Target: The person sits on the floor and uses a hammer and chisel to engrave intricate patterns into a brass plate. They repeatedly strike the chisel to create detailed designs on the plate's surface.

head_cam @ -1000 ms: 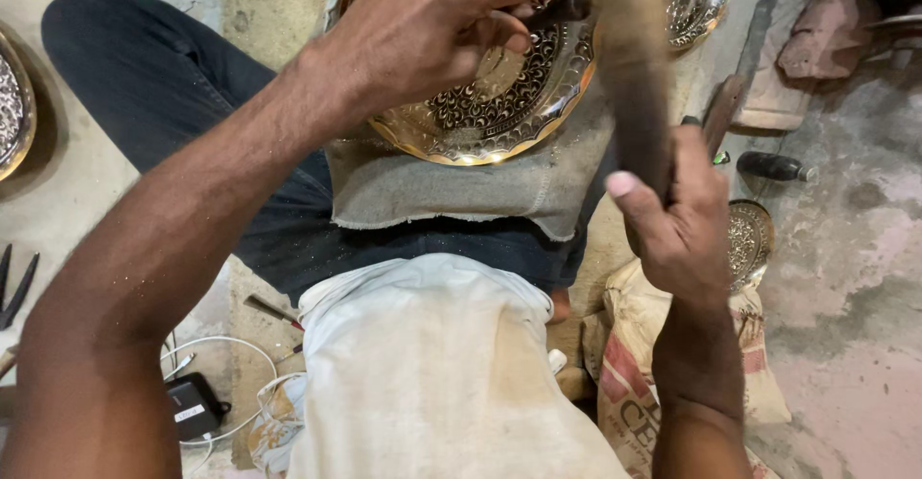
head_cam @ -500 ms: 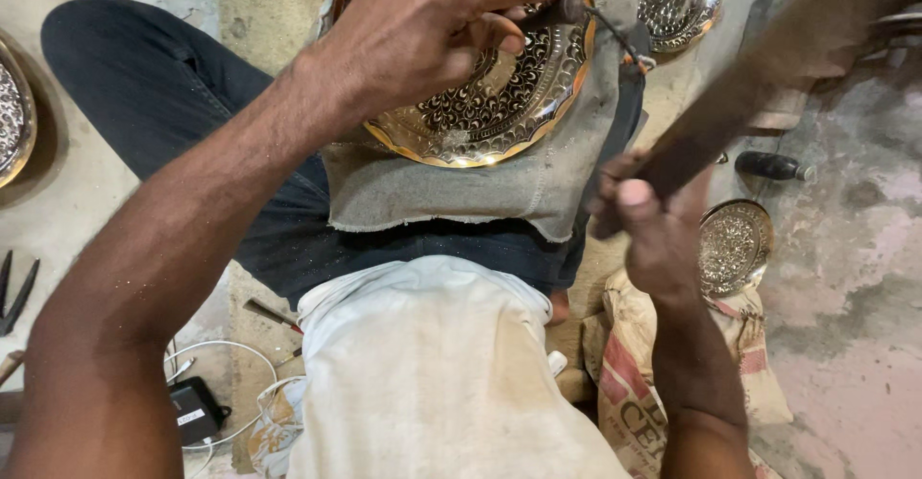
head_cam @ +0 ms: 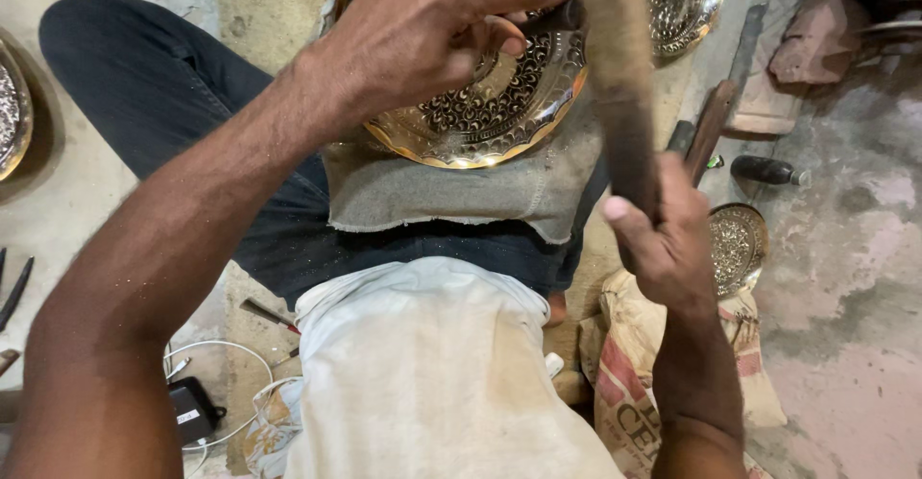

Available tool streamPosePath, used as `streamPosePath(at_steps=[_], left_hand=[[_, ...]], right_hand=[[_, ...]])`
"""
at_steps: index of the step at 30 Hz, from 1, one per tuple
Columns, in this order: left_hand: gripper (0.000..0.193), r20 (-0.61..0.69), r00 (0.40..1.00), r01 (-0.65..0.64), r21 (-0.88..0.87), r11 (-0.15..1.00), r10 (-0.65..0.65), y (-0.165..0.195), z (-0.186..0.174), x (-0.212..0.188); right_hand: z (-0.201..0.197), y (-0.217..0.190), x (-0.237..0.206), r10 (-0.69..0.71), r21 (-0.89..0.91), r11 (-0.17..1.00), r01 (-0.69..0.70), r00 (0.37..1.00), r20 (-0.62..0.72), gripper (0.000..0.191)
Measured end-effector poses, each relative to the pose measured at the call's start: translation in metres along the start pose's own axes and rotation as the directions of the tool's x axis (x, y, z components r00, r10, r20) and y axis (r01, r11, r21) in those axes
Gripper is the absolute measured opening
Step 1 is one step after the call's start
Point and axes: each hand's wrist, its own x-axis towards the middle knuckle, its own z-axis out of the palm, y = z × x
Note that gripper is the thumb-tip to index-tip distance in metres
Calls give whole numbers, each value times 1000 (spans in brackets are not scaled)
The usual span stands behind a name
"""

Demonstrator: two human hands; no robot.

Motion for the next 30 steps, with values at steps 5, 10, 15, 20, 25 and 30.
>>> streamPosePath(at_steps=[5, 10, 15, 20, 25, 30], left_hand=[[33, 12, 1000, -20, 21, 1000, 20, -1, -2, 2], [40, -5, 997, -72, 48, 996, 72, -1, -4, 3], [48, 14, 1000, -20, -46, 999, 21, 2, -5, 7], [28, -127, 982, 65, -455, 888, -137, 22, -14, -2], [26, -139, 799, 193, -863, 468, -586, 48, -40, -34], [23, 204, 755, 171, -979, -114, -623, 71, -20, -62]], right_hand=[[-5, 6, -6, -28, 28, 999, 27, 999, 26, 46], [-2, -3, -1, -119, -207, 968, 142, 986, 119, 45], [-9, -3, 3, 45, -124, 992, -35, 996, 80, 38], [2, 14, 16, -9, 188, 982, 30, 994, -111, 55], [37, 27, 63, 109, 263, 964, -50, 971, -213, 60], [40, 19, 99, -133, -22, 991, 131, 964, -229, 57]])
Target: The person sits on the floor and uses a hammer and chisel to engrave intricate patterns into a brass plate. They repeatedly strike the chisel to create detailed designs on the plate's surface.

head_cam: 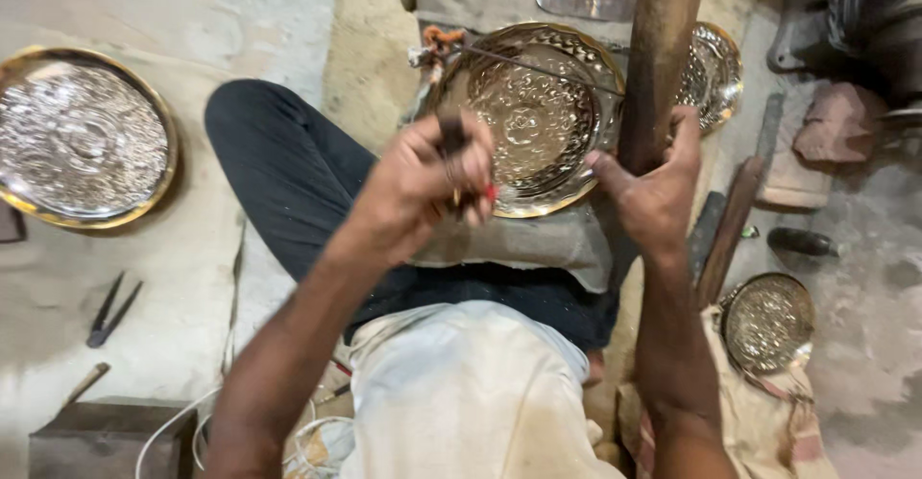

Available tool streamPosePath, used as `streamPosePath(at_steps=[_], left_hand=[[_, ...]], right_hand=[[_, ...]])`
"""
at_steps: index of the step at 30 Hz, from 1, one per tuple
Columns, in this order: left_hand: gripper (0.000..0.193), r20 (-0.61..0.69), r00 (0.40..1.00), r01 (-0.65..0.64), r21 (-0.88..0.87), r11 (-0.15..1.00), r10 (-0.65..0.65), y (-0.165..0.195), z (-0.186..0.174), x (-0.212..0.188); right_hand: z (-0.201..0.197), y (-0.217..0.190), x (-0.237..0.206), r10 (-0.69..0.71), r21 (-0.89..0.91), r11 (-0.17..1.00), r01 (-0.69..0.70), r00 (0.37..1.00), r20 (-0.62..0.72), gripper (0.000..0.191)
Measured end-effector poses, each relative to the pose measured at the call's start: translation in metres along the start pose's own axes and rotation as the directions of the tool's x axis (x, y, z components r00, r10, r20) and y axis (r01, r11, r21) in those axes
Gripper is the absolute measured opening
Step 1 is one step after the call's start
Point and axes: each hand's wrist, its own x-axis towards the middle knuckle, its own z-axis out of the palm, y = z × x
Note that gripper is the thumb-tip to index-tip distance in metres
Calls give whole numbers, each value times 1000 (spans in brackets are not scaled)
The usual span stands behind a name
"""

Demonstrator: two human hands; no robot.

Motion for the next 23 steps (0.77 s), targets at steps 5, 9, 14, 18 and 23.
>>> streamPosePath(at_steps=[5, 9, 14, 18, 23], left_hand=[[23, 169, 981, 128, -214, 968, -93, -30, -24, -13], [21, 267, 962, 109, -197, 974, -53, -38, -35, -13], [17, 263, 963, 108, -192, 975, -55, -35, -39, -14], [20, 153, 979, 120, 123, 985, -138, -14, -31, -15], [27, -145, 982, 191, 701, 687, -125, 18, -5, 1]], right_hand=[[-11, 6, 40, -173, -101, 980, 171, 985, -17, 54], [-15, 5, 57, -265, -62, 962, 266, 964, 15, 51], [-12, 2, 40, -207, -70, 976, 206, 978, -15, 53], [-13, -1, 18, -110, -37, 993, 109, 993, -38, 52], [-17, -4, -15, -3, 78, 997, 7, 998, -62, 48]])
